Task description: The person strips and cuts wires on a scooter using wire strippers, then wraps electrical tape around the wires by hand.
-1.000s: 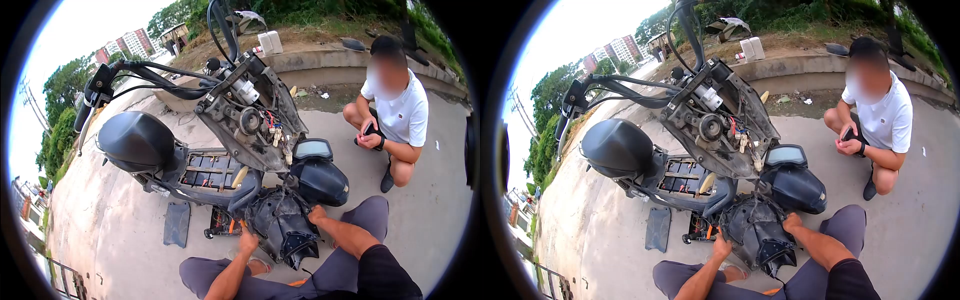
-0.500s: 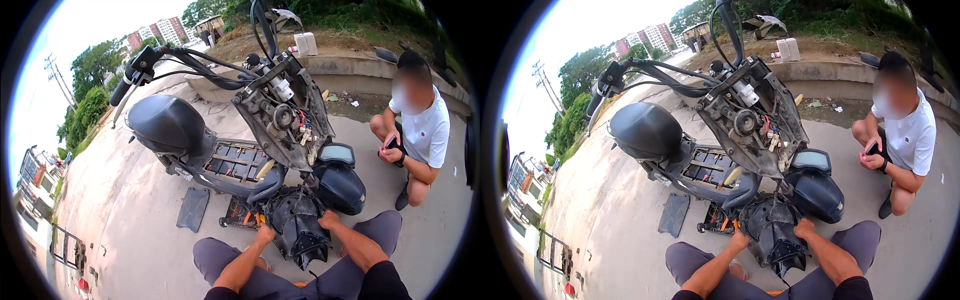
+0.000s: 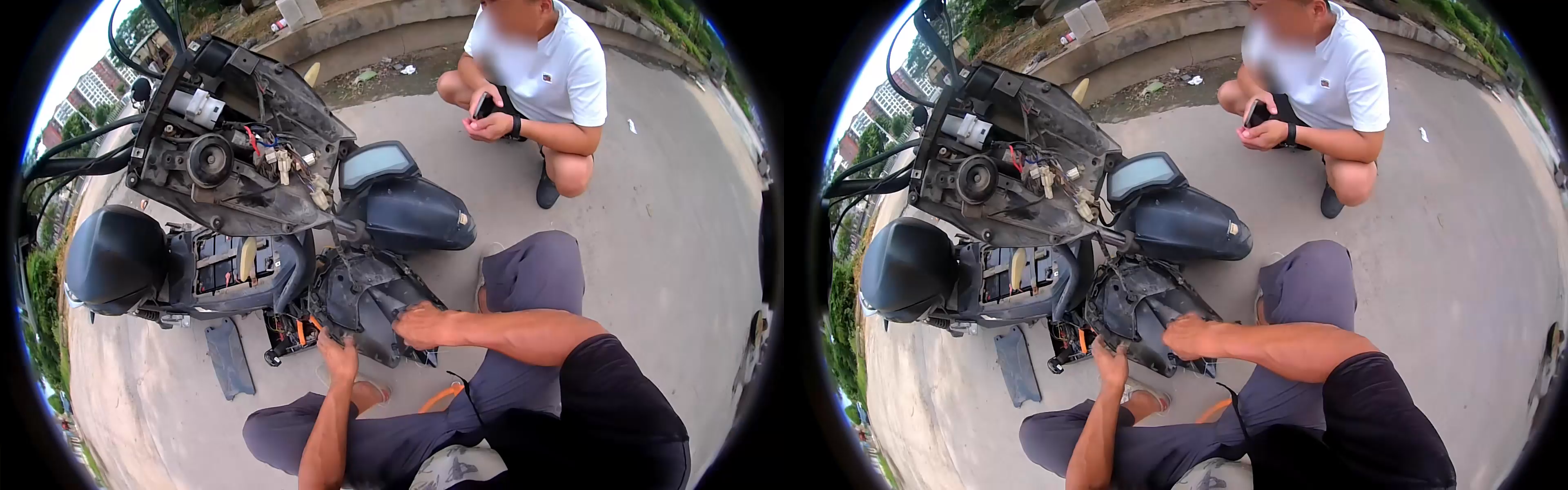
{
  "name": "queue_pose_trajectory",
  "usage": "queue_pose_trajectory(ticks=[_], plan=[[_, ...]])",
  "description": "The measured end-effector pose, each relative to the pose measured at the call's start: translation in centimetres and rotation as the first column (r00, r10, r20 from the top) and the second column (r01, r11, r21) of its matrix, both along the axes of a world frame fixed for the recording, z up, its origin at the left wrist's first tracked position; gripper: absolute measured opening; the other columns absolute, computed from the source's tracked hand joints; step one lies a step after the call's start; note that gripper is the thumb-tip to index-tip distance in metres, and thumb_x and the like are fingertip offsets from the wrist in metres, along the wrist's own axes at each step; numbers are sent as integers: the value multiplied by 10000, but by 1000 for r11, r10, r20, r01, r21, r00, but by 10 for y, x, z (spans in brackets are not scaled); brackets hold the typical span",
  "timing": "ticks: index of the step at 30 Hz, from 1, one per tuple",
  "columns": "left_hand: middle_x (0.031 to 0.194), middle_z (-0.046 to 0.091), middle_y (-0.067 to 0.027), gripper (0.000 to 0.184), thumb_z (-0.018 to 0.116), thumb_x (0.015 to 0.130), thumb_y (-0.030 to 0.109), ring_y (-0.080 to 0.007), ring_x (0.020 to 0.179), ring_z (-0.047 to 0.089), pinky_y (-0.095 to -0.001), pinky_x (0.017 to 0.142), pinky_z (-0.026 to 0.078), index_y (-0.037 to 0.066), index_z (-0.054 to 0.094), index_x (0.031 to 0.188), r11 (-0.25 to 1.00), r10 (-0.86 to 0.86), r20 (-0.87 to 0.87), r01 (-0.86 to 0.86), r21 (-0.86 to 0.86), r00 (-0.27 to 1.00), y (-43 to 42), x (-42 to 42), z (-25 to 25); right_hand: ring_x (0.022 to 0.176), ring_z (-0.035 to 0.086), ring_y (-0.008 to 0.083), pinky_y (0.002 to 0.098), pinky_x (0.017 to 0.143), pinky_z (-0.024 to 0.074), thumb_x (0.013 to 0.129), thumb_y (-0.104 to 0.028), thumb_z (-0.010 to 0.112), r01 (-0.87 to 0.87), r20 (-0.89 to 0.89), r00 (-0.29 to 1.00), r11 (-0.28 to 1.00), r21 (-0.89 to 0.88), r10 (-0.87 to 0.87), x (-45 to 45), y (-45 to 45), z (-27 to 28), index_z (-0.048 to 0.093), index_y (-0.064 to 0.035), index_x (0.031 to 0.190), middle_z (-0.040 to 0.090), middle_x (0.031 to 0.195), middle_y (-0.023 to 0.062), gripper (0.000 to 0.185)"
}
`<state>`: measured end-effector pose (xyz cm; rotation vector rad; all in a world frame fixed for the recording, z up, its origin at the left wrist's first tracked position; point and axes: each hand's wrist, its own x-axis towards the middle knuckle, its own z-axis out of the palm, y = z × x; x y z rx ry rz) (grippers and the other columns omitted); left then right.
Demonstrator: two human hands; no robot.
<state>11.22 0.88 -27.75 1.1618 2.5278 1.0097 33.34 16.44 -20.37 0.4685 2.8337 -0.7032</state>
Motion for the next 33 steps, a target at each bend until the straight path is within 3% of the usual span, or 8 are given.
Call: queue_pose_trajectory(ticks=[3,5,8,10,19,23,30,33], plan=[[1326,620,-272,445,645,978,74,-441,1251,582,-477,1123,423,-85,546,1382,960,-279,187,277,37,942,0,36,70,930,756,395,496,772,590,828,-166,715,-229,67,971,972,-45,231,9,-13,13,732,8,888,751,960,235,185],[1220,689,-252,415,549,1090,263,-418,1161,642,-452,1074,462,-58,566,1353,864,-317,653,493,-101,688,2,67,127,897,763,373,482,713,579,785,-95,706,-354,74,927,923,-152,368,11,-35,33,728,-11,787,763,893,202,87],[1044,709,-307,558,462,1114,476,-455,1026,682,-487,955,508,-56,585,1227,752,-416,744,658,-42,523,-27,98,113,741,707,304,429,627,528,754,-73,712,-461,-224,886,828,-320,407,29,-66,34,655,-12,731,688,753,132,86],[974,707,-319,554,488,1095,500,-490,960,687,-527,897,517,-40,598,1149,659,-399,781,742,-119,480,-32,106,131,686,648,272,415,601,493,735,-66,712,-569,-272,814,799,-196,513,41,-78,44,613,-20,704,610,693,107,114],[673,654,-249,440,673,957,438,-468,678,677,-553,659,513,10,592,895,751,-526,513,653,-93,678,-30,88,166,776,662,210,354,676,513,740,-60,677,-396,-362,907,729,-558,216,25,-78,68,606,-58,701,620,753,69,81],[648,649,-231,430,693,934,427,-437,619,675,-537,591,506,15,595,856,777,-561,420,629,-32,714,-33,86,169,846,697,231,356,702,552,778,-89,673,-536,-366,819,816,-214,442,20,-82,68,662,-72,789,660,835,67,22],[641,643,-220,402,706,932,412,-441,594,657,-521,556,496,30,607,854,844,-524,272,535,40,807,-30,78,173,839,699,245,366,691,571,773,-79,673,-517,-630,633,851,91,451,-6,-69,80,684,-46,809,666,838,97,50],[636,639,-211,389,693,953,399,-433,583,652,-514,549,488,35,607,845,862,-504,261,498,92,823,-29,75,176,776,685,254,381,657,559,757,-71,677,-599,-366,674,765,238,642,-6,-68,72,666,-33,728,654,774,102,49]])
